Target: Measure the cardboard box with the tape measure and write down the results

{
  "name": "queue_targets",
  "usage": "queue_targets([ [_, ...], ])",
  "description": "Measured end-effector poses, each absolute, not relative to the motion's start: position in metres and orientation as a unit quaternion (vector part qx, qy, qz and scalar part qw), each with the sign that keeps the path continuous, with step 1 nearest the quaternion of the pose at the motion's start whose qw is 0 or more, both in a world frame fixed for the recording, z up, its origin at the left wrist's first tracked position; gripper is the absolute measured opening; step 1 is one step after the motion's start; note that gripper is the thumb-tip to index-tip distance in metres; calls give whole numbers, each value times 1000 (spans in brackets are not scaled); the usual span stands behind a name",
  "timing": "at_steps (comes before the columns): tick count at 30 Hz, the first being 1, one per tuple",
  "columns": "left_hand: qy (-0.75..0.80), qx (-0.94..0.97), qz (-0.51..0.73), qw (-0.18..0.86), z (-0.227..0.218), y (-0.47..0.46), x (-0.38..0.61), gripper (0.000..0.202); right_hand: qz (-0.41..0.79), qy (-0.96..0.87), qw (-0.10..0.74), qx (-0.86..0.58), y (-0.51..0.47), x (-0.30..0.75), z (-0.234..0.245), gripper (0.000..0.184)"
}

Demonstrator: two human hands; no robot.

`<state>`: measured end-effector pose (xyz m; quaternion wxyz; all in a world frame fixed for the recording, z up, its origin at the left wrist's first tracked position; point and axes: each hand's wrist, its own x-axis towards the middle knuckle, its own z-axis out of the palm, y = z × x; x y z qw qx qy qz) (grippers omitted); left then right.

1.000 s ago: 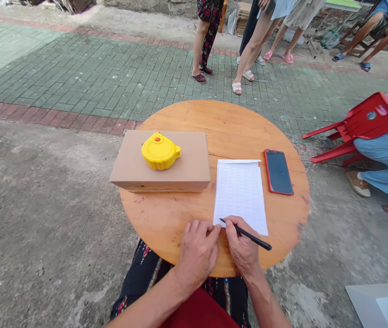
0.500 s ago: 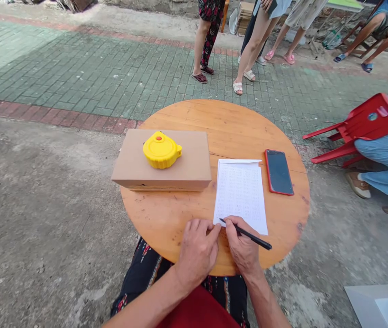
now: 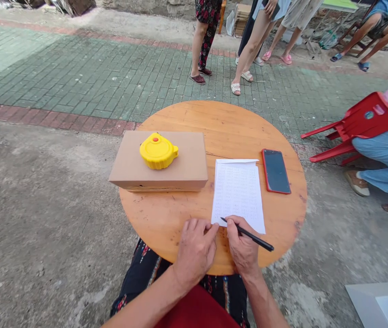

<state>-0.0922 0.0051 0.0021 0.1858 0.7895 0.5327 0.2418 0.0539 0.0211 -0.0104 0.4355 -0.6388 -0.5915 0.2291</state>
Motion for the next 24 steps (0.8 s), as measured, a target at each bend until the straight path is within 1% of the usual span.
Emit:
queue_targets([
  [20, 533, 786, 245, 197, 1, 5, -93, 35, 224, -609, 414, -639, 23, 53, -11, 18],
  [24, 532, 788, 244, 189, 2, 5, -93, 34, 245, -579, 430, -648, 20, 55, -11, 19],
])
